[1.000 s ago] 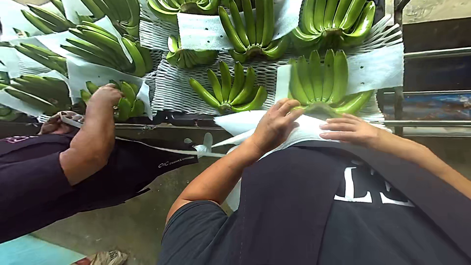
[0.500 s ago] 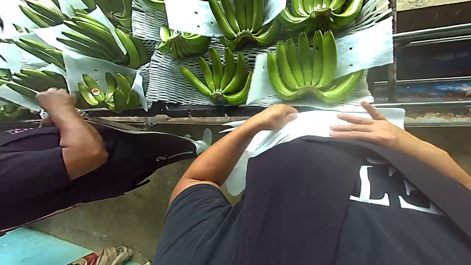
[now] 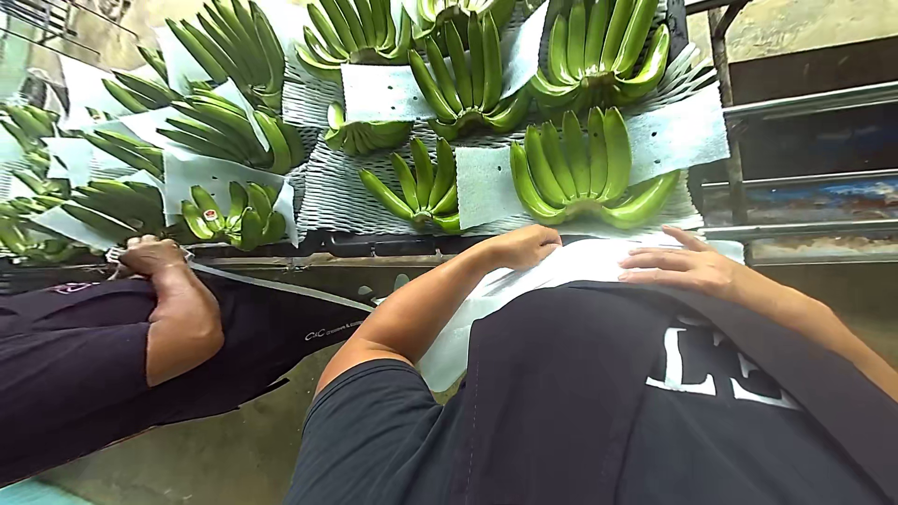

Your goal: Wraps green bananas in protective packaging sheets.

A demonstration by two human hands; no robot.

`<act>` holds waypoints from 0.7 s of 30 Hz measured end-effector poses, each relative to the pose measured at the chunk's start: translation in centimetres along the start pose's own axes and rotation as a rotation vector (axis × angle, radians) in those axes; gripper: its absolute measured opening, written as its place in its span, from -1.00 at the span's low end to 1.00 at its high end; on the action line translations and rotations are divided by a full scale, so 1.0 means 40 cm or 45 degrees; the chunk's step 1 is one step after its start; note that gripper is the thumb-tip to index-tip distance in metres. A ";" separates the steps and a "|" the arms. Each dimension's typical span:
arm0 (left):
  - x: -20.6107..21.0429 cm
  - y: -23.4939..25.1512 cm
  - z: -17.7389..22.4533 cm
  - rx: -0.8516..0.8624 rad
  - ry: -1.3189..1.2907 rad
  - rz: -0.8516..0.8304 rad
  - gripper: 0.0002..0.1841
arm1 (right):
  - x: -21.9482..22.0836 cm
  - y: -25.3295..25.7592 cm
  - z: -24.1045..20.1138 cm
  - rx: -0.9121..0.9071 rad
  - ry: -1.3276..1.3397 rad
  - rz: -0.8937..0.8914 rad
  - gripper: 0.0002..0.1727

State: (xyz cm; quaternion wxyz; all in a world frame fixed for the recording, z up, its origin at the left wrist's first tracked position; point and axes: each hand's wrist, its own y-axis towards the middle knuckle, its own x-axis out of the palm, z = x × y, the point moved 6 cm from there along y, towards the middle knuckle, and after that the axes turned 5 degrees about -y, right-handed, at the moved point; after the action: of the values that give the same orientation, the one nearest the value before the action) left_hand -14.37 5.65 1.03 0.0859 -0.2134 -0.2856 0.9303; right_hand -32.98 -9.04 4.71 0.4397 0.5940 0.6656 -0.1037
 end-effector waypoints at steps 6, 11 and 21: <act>-0.006 0.007 -0.061 -0.106 -0.344 -0.175 -0.79 | 0.002 0.042 0.024 -0.030 -0.068 0.003 -0.62; -0.015 0.030 -0.055 -0.142 -0.177 -0.061 -0.81 | 0.010 0.082 0.047 0.026 -0.051 -0.129 -0.62; -0.288 -0.093 -0.080 0.061 -1.447 1.501 -0.70 | 0.024 0.065 0.078 0.119 0.210 -0.300 -0.58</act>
State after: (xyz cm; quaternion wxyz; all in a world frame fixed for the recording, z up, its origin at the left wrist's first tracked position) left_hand -2.51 7.06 4.76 -0.5706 0.1774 -0.1064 0.7947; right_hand -29.18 -9.71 3.17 0.3404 0.5382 0.7589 -0.1364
